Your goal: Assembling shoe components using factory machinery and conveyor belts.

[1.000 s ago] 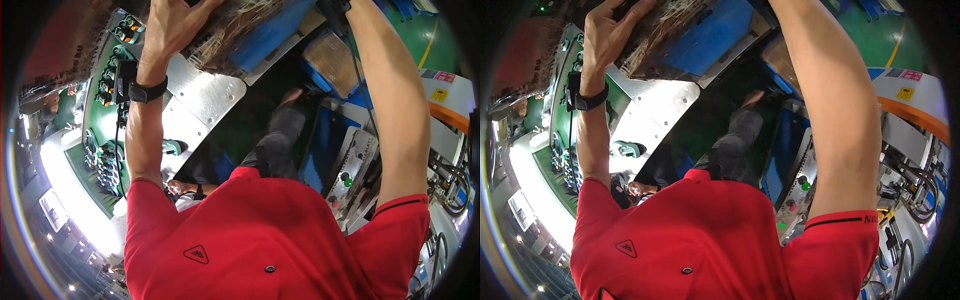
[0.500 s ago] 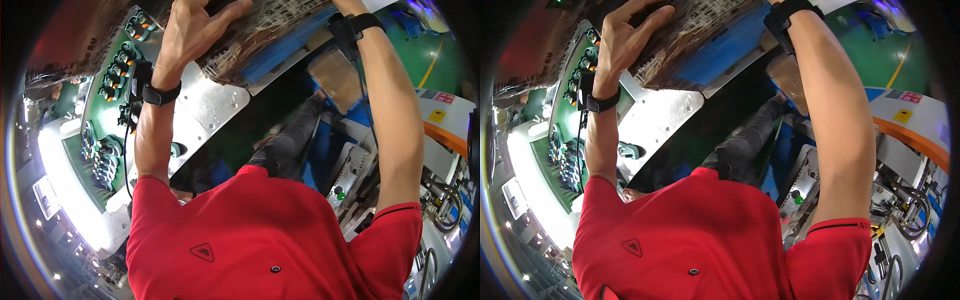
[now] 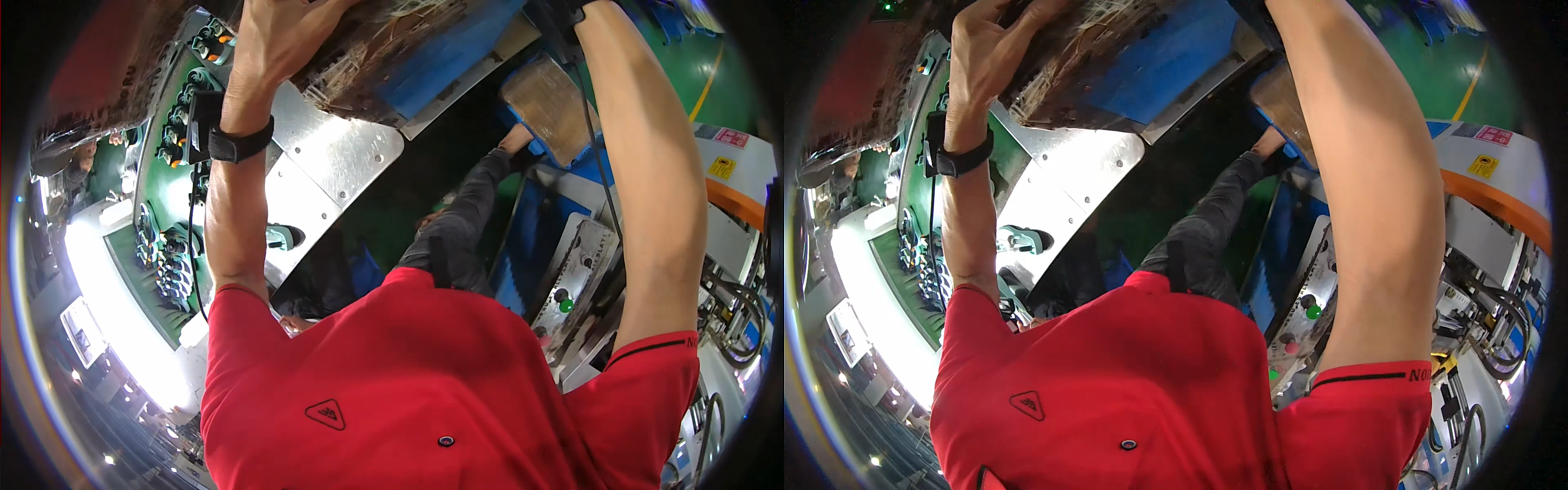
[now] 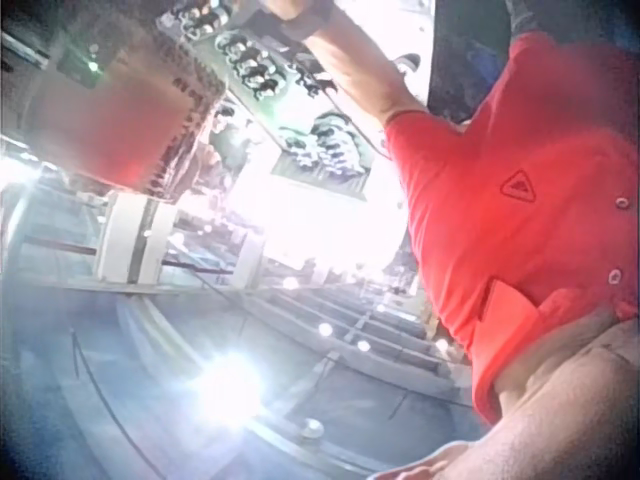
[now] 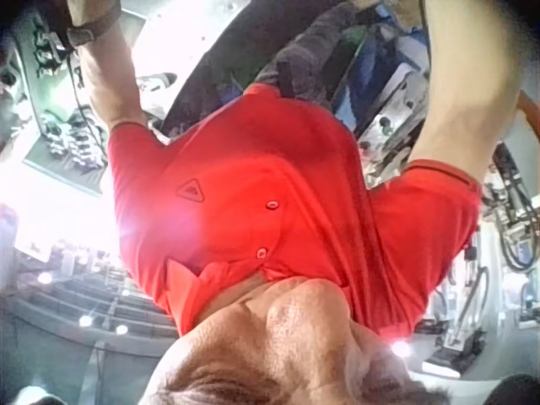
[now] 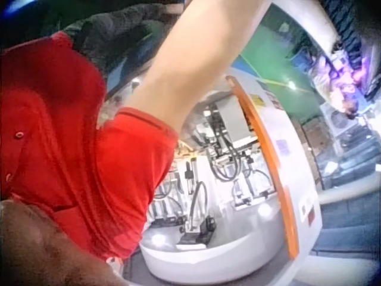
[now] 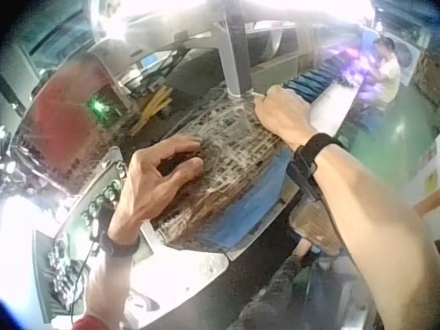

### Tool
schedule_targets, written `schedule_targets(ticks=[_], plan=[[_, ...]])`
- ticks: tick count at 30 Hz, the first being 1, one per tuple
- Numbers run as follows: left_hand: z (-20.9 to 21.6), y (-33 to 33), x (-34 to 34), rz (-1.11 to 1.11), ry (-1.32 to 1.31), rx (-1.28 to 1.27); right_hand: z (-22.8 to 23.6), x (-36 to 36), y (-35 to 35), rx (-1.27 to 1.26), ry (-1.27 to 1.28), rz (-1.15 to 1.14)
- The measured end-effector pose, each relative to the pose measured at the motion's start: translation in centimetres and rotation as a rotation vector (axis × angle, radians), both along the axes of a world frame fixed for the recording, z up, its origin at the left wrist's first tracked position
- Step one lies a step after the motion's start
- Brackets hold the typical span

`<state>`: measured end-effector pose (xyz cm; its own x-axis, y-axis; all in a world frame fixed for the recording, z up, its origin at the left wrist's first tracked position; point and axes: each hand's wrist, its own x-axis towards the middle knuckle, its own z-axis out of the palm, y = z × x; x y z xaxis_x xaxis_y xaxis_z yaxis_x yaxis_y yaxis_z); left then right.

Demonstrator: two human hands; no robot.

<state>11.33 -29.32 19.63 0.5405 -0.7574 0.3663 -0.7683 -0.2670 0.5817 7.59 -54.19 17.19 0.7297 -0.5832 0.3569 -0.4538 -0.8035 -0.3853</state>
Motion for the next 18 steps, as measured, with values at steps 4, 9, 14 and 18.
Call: schedule_targets(ticks=[4, 9, 14, 18], plan=[[-0.17, 0.01, 0.24, -0.005, -0.018, 0.009, 0.06, 0.12, -0.03, 0.007, -0.022, 0.006], [-0.27, -0.08, 0.05, -0.016, -0.028, -0.017, 0.24, -0.12, -0.19, 0.022, -0.002, -0.002], [-0.31, -0.13, 0.42, -0.034, -0.006, -0.026, 0.41, 0.13, -0.07, 0.028, -0.005, -0.031], [-0.17, -0.05, 0.34, -0.011, -0.013, -0.033, 0.67, 0.14, 0.42, 0.002, 0.002, -0.029]])
